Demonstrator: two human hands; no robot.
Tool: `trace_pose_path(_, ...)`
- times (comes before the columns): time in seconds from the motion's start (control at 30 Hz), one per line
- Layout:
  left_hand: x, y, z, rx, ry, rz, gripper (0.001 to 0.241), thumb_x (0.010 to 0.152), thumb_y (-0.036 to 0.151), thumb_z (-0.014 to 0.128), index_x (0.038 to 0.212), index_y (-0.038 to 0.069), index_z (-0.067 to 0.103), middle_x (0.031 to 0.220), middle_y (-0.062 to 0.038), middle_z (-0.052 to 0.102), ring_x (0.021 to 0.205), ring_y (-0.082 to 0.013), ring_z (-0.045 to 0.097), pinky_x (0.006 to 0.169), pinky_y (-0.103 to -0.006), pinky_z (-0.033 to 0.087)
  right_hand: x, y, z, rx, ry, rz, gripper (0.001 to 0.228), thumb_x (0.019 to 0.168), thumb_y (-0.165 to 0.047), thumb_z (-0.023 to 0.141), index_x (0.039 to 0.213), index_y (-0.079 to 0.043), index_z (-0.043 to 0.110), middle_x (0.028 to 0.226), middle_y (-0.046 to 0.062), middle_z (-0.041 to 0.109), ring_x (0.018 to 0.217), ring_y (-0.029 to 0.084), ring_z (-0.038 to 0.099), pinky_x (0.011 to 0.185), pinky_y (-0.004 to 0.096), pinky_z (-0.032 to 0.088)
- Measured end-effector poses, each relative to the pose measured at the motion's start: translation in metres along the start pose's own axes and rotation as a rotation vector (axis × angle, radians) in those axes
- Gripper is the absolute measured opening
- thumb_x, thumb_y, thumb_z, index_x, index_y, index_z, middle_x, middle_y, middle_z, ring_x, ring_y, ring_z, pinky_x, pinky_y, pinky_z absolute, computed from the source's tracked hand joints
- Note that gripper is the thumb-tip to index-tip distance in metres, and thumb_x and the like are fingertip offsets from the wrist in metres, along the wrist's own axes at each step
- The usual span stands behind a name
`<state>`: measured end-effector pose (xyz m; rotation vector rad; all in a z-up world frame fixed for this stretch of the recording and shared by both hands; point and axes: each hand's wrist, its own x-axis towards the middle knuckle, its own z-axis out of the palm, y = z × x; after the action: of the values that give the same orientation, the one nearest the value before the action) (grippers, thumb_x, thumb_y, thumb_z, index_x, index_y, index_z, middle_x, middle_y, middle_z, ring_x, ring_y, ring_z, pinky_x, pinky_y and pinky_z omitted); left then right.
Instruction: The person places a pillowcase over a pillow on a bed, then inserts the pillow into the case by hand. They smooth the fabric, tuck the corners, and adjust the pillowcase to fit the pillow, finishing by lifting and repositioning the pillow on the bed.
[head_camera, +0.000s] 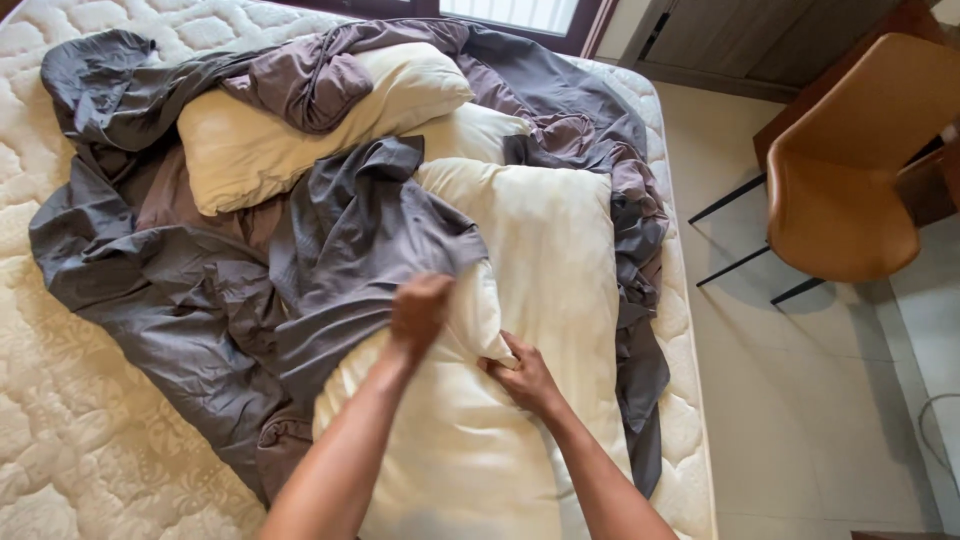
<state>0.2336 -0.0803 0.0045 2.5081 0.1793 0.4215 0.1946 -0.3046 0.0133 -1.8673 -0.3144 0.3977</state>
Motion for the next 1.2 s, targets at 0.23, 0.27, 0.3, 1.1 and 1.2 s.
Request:
trace_pose_path(0.23, -0.053, 0.087, -0.014, -0.265, -0.031, 0.529, 0.012, 0.079, 0.008, 0.068, 0.090, 0.010, 0.069, 0.089, -0.005, 0.066, 0.089, -0.0274, 0.065, 0.077, -0.0413, 0.050, 0.006, 0.052, -0.013, -0.131, 0.056, -0.046, 0.031, 0.085, -0.007, 0.074, 0.112, 0.002, 0.065, 0.091, 0.013, 0.075, 0.080, 0.014, 0.066, 0.070, 0.033, 0.056)
trace_pose_path(0.27, -0.051, 0.089, -0.027, -0.225, 0.013, 0.496, 0.019, 0.080, 0.013, 0.071, 0.098, 0.006, 0.070, 0.089, -0.008, 0.064, 0.086, -0.0293, 0.062, 0.074, -0.0419, 0.047, -0.002, 0.029, -0.014, -0.131, 0.029, -0.034, 0.032, 0.084, -0.007, 0.074, 0.115, 0.001, 0.066, 0.089, 0.012, 0.074, 0.076, 0.013, 0.063, 0.067, 0.033, 0.053)
trace_pose_path(0.3, -0.048, 0.092, -0.041, -0.185, 0.056, 0.463, 0.029, 0.082, 0.017, 0.073, 0.106, 0.002, 0.072, 0.089, -0.012, 0.062, 0.083, -0.0312, 0.059, 0.070, -0.0423, 0.044, -0.009, 0.005, -0.017, -0.132, 0.003, -0.022, 0.034, 0.084, -0.006, 0.073, 0.117, -0.001, 0.066, 0.088, 0.012, 0.073, 0.071, 0.012, 0.059, 0.063, 0.033, 0.051)
trace_pose_path(1.1, -0.066, 0.100, 0.004, -0.471, -0.244, 0.583, 0.051, 0.068, -0.001, 0.069, 0.118, 0.004, 0.071, 0.123, -0.018, 0.067, 0.111, -0.0364, 0.063, 0.095, -0.0441, 0.049, -0.031, 0.058, -0.013, -0.573, 0.130, -0.137, 0.043, 0.080, -0.027, 0.076, 0.119, -0.010, 0.066, 0.112, 0.017, 0.067, 0.103, 0.038, 0.065, 0.087, 0.048, 0.051)
trace_pose_path(1.2, -0.085, 0.036, -0.037, -0.313, 0.039, 0.285, 0.044, 0.084, 0.013, 0.079, 0.126, 0.006, 0.069, 0.127, -0.017, 0.067, 0.120, -0.0347, 0.064, 0.105, -0.0446, 0.049, -0.038, -0.019, -0.035, -0.788, 0.188, 0.047, 0.032, 0.090, -0.029, 0.075, 0.121, -0.022, 0.070, 0.112, 0.007, 0.070, 0.105, 0.029, 0.067, 0.090, 0.044, 0.051)
